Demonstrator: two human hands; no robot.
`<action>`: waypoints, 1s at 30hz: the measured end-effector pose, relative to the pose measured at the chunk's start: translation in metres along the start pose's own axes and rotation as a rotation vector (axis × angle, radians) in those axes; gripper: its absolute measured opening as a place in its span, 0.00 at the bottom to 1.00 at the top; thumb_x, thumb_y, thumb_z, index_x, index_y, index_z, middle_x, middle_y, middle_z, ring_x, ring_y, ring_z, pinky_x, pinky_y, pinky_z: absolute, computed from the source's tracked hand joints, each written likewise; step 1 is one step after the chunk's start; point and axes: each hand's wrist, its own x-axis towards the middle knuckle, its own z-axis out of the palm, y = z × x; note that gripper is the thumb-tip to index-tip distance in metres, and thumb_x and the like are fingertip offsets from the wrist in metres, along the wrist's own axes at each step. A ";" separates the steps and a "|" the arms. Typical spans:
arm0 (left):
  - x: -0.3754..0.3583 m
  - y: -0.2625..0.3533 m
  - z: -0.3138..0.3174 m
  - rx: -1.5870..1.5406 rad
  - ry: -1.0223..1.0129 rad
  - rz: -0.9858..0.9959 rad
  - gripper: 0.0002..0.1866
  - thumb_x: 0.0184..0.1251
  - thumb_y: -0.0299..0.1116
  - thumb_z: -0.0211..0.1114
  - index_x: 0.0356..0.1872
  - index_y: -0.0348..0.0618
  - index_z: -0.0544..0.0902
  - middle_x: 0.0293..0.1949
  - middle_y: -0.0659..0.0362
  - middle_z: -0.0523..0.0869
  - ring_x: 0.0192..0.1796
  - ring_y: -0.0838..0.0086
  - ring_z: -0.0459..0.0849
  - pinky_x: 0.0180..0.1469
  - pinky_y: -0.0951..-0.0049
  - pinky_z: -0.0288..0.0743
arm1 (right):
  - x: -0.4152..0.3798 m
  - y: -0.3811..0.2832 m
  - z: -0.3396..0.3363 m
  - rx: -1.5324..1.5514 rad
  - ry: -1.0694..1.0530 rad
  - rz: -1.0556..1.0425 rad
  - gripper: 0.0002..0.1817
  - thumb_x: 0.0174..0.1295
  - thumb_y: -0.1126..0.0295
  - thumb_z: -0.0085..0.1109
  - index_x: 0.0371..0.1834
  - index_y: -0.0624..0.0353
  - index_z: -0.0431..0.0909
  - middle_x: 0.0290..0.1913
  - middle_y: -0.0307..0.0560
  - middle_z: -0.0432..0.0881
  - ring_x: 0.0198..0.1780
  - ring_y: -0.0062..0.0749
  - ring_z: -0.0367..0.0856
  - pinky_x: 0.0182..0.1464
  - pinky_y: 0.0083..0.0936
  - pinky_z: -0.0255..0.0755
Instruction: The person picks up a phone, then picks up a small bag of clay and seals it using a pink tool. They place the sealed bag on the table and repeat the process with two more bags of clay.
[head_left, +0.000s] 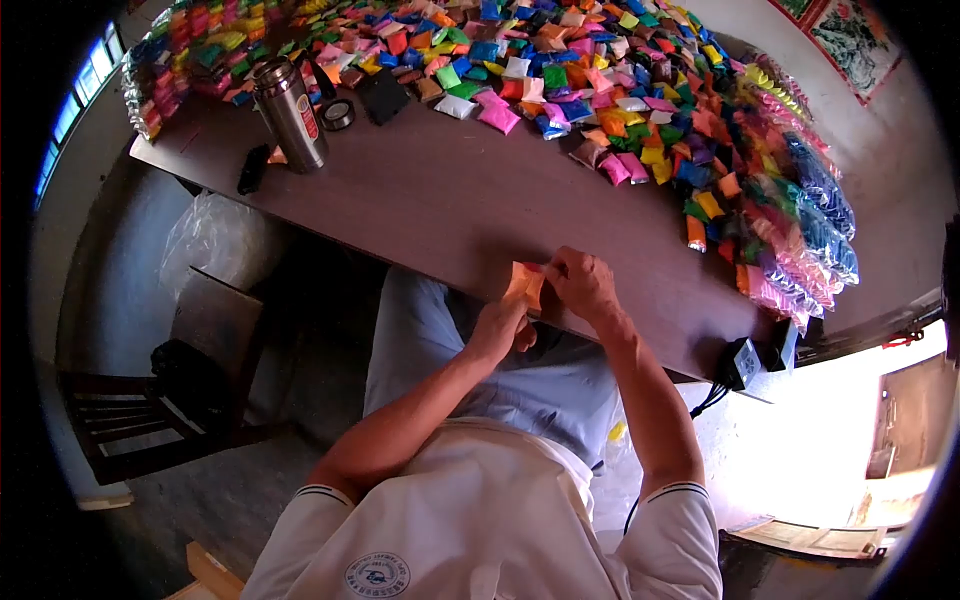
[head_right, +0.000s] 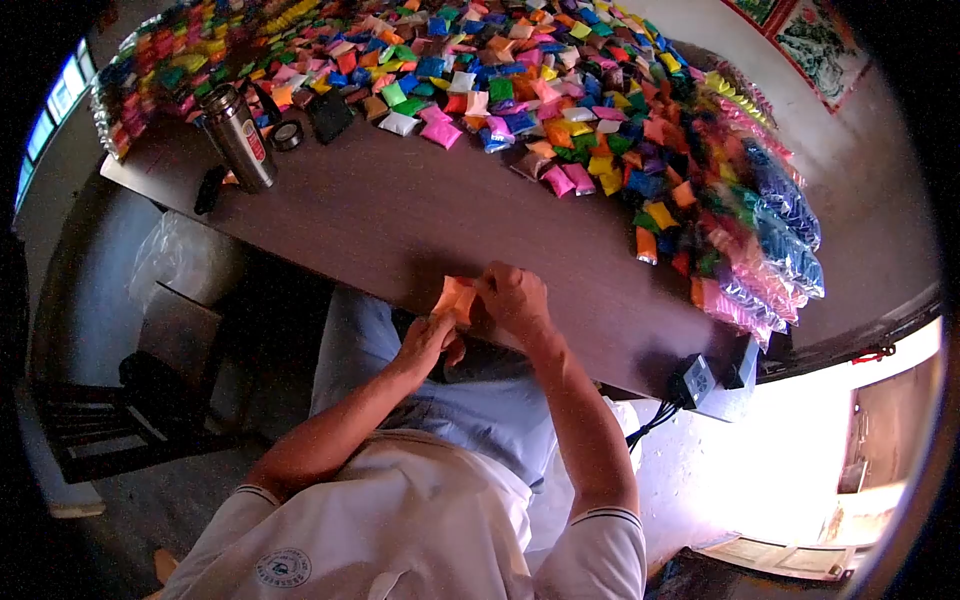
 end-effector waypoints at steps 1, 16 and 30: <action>0.000 -0.001 0.000 0.000 0.004 -0.013 0.26 0.70 0.52 0.54 0.16 0.47 0.65 0.14 0.60 0.71 0.19 0.74 0.76 0.23 0.74 0.68 | 0.000 0.004 -0.003 -0.001 0.004 -0.002 0.11 0.59 0.61 0.61 0.31 0.58 0.80 0.28 0.52 0.83 0.32 0.49 0.83 0.33 0.39 0.75; -0.006 0.005 -0.001 0.030 0.014 -0.095 0.28 0.67 0.61 0.56 0.18 0.49 0.65 0.14 0.64 0.67 0.20 0.76 0.76 0.23 0.75 0.65 | -0.004 -0.040 -0.006 -0.112 -0.034 -0.332 0.15 0.54 0.59 0.67 0.22 0.60 0.78 0.21 0.49 0.79 0.24 0.45 0.79 0.27 0.36 0.71; 0.008 0.001 -0.003 0.046 -0.038 0.043 0.24 0.72 0.52 0.52 0.21 0.44 0.69 0.15 0.60 0.73 0.18 0.75 0.79 0.20 0.77 0.69 | 0.016 -0.016 0.001 -0.057 -0.056 -0.040 0.08 0.59 0.65 0.60 0.31 0.57 0.81 0.27 0.51 0.82 0.29 0.47 0.81 0.32 0.38 0.75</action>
